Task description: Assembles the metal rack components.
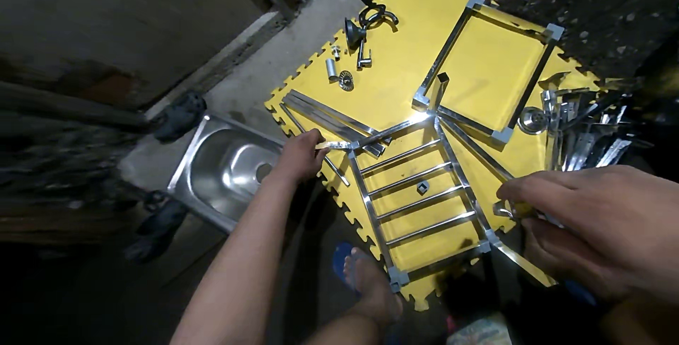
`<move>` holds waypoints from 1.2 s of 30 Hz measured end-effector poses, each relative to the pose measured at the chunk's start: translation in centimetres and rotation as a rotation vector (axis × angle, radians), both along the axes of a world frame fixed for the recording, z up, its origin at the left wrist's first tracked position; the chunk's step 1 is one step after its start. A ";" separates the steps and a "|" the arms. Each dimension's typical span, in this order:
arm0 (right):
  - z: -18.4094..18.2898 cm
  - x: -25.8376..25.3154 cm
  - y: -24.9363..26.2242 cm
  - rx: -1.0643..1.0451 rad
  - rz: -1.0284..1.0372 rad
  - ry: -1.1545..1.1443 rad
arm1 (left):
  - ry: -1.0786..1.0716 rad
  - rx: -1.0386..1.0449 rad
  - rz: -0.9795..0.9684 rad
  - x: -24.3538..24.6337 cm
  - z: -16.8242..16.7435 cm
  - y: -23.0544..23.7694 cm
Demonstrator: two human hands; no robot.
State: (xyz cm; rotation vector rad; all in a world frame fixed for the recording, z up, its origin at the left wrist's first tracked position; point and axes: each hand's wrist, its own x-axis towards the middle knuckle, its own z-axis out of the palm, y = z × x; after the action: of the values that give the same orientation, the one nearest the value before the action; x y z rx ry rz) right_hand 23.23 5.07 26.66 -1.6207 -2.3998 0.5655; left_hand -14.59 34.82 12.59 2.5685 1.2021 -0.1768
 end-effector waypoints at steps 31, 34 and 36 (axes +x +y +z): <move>0.0 0.5 -0.1 -0.012 0.016 -0.020 | -0.029 0.197 0.159 8.0 2.4 4.4; 0.1 0.5 0.1 -0.020 0.016 -0.016 | 0.054 0.182 0.163 8.1 0.1 5.1; 0.0 0.8 0.1 -0.030 0.010 -0.010 | 0.033 0.117 0.185 7.4 -1.1 5.6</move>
State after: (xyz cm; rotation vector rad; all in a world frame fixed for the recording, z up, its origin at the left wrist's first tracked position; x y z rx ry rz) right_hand 23.99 5.15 26.70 -1.6288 -2.4195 0.5996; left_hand -7.20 40.39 11.51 2.5418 1.4945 -0.1124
